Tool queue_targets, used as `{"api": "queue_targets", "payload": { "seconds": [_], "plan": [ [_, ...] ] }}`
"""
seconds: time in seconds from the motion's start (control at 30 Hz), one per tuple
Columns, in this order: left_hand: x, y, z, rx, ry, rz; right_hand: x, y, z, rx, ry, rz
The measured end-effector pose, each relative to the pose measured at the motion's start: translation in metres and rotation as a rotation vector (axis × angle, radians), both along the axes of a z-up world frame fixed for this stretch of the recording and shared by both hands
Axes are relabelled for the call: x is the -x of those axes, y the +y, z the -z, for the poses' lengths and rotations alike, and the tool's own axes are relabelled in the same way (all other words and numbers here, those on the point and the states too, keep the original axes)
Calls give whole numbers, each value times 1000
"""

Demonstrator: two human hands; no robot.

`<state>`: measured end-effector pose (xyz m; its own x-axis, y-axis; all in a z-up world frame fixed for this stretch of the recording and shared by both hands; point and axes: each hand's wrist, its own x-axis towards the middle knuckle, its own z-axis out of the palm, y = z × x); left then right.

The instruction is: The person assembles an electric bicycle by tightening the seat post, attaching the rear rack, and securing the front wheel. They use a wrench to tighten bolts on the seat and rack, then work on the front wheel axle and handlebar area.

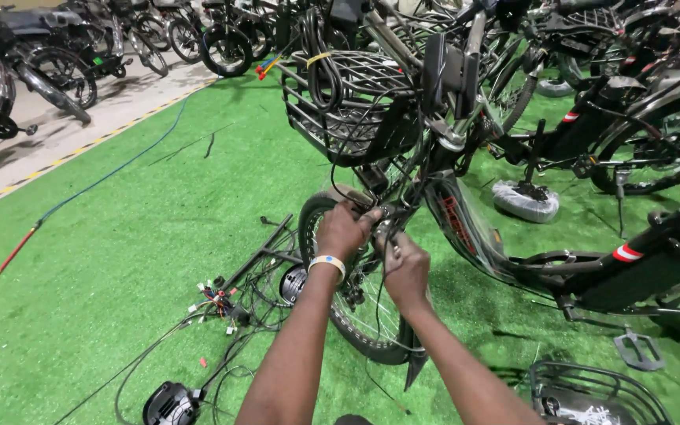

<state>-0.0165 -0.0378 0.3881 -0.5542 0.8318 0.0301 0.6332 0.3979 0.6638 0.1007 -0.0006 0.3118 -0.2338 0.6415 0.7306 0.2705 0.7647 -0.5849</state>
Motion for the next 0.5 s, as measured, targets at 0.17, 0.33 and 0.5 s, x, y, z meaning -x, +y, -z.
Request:
{"api": "queue_targets", "payload": {
  "seconds": [0.17,0.33,0.5],
  "plan": [
    [10,19,1,-162,-106,-37,-10,27,-86,298,329,-51],
    [-33,-11,19,-399,-338,-173,-79,-6,-94,289,264,16],
    [-59,-13,11,-628,-217,-231,-102,6,-49,429,-289,55]
  ]
}}
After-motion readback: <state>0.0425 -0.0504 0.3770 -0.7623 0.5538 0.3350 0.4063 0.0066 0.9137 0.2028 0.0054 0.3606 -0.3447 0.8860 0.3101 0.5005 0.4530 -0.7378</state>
